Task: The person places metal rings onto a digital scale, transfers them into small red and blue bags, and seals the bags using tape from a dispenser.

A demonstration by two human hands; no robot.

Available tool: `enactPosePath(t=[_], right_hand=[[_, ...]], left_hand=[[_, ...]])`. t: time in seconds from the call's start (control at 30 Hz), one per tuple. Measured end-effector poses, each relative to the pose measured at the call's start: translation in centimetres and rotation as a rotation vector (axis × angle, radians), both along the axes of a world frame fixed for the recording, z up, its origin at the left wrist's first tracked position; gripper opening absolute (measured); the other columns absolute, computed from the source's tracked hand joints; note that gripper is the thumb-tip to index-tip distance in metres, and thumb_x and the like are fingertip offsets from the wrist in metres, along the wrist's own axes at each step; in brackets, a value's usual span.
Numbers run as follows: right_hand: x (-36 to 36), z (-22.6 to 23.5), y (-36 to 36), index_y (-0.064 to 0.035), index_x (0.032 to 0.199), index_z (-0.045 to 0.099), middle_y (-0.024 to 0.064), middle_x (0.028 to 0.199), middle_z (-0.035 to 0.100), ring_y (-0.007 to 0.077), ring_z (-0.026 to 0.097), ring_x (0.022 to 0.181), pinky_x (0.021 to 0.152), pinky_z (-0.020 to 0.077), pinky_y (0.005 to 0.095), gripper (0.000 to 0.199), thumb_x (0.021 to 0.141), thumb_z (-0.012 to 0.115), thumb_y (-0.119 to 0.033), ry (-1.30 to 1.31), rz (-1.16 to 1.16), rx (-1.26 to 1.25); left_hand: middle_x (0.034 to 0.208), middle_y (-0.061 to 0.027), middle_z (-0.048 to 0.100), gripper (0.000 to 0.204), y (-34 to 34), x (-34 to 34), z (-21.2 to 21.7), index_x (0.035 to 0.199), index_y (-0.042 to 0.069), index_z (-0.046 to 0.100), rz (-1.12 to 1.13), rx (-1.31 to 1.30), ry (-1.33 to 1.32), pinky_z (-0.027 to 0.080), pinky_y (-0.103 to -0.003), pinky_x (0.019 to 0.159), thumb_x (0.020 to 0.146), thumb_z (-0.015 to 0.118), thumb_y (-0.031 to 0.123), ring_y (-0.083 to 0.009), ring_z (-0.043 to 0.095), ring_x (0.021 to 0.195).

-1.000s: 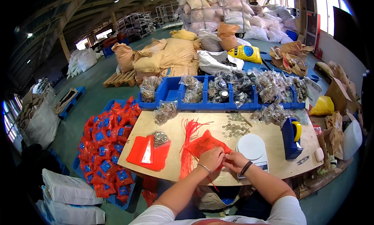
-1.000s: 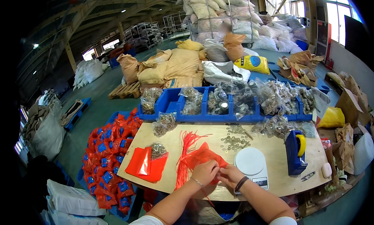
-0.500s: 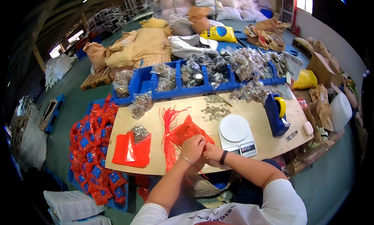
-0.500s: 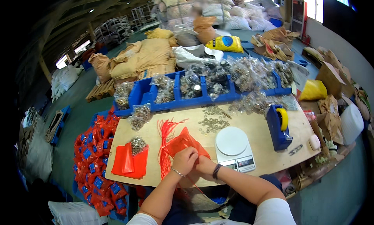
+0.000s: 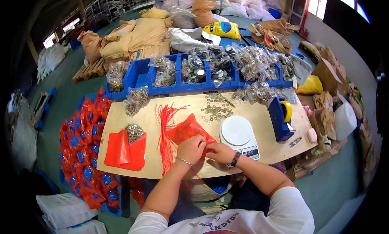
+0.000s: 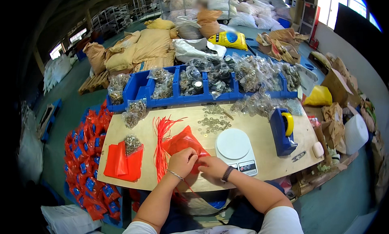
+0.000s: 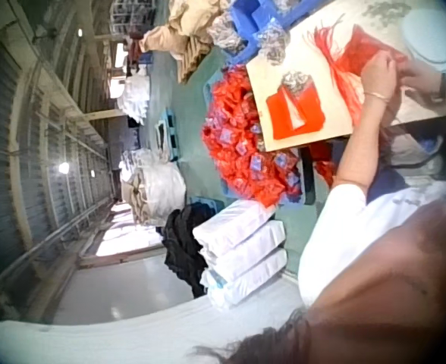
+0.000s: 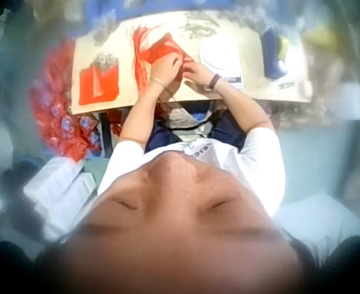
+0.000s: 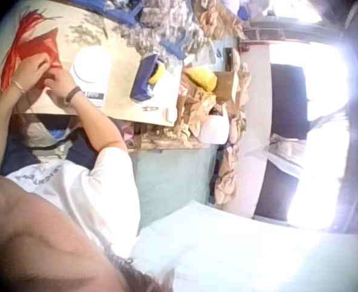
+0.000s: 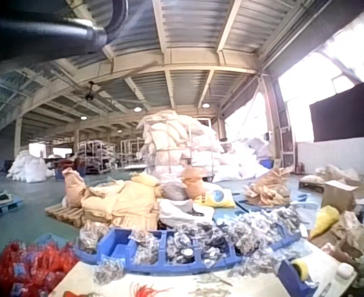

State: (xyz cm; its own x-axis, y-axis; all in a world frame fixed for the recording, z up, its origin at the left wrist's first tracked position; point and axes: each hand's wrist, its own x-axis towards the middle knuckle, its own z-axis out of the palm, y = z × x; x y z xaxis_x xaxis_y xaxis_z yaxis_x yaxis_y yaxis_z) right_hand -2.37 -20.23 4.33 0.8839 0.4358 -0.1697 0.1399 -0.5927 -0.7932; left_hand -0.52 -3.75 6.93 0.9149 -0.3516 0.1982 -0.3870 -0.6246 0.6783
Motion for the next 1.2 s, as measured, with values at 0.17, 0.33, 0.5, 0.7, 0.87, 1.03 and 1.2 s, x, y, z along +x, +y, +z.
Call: enactPosePath(t=[0.17,0.33,0.5,0.7,0.87,1.03,1.2], right_hand=[[2.4,1.1,-4.8,-0.0005,0.095,0.063,0.0068,0.087,0.064,0.0115,0.059,0.075,0.069,0.0465,0.0244,0.018,0.082,0.055,-0.010,0.139,-0.232,0.435],[10.6,-1.6,-8.0,-0.0019,0.113,0.053,0.0057,0.093,0.060,0.0103,0.054,0.074,0.065,0.0439,0.0216,0.034,0.079,0.054,-0.004,-0.070,-0.578,0.598],[22.3,-1.4,-9.7,-0.0099,0.127,0.043,0.0121,0.106,0.057,0.0200,0.055,0.089,0.077,0.0446,0.0305,0.057,0.073,0.060,-0.009,-0.373,-0.627,0.111],[30.5,-3.0,-9.8,-0.0149,0.131,0.041,0.0126,0.127,0.047,0.0291,0.050,0.110,0.092,0.0399,0.0350,0.066,0.069,0.065,-0.022,-0.143,-0.739,-0.200],[31.0,-5.1,-8.3,-0.0065,0.122,0.051,0.0152,0.123,0.049,0.0290,0.048,0.111,0.090,0.0406,0.0328,0.057,0.069,0.065,-0.023,-0.144,-0.719,0.057],[30.6,-4.2,-12.1,0.0010,0.109,0.057,0.0158,0.121,0.042,0.0289,0.045,0.109,0.092,0.0385,0.0328,0.046,0.071,0.064,-0.025,-0.381,-0.644,-0.079],[22.9,0.4,-9.9,-0.0023,0.106,0.060,0.0113,0.115,0.044,0.0233,0.047,0.105,0.088,0.0398,0.0308,0.035,0.075,0.062,-0.018,-0.533,-0.555,0.064]], left_hand=[[0.079,-0.0085,0.060,0.013,0.0,0.1,-0.5,0.081,0.009,0.056,-0.035,-0.025,-0.071,0.046,-0.038,0.063,0.082,0.051,0.021,-0.0266,0.059,0.072],[0.077,-0.0076,0.060,0.013,-0.7,0.6,-0.6,0.084,0.011,0.056,-0.100,-0.003,-0.136,0.046,-0.040,0.063,0.082,0.049,0.022,-0.0263,0.059,0.073],[0.078,-0.0065,0.061,0.013,-0.2,0.8,-0.8,0.085,0.011,0.055,-0.125,0.064,-0.143,0.047,-0.039,0.064,0.083,0.048,0.021,-0.0244,0.060,0.074],[0.080,-0.0073,0.061,0.013,-0.2,1.0,-0.6,0.084,0.009,0.053,-0.171,0.099,-0.135,0.049,-0.038,0.062,0.083,0.049,0.021,-0.0243,0.061,0.075],[0.077,-0.0078,0.060,0.013,0.7,1.1,-0.7,0.083,0.008,0.052,-0.150,0.112,-0.175,0.048,-0.038,0.062,0.083,0.049,0.021,-0.0247,0.061,0.074],[0.079,-0.0084,0.059,0.014,-0.2,1.4,0.0,0.082,0.009,0.052,-0.182,0.104,-0.154,0.048,-0.039,0.062,0.083,0.049,0.022,-0.0250,0.060,0.076],[0.082,-0.0073,0.060,0.015,0.1,1.5,0.5,0.083,0.009,0.053,-0.173,0.105,-0.083,0.047,-0.040,0.064,0.084,0.047,0.022,-0.0256,0.060,0.079]])
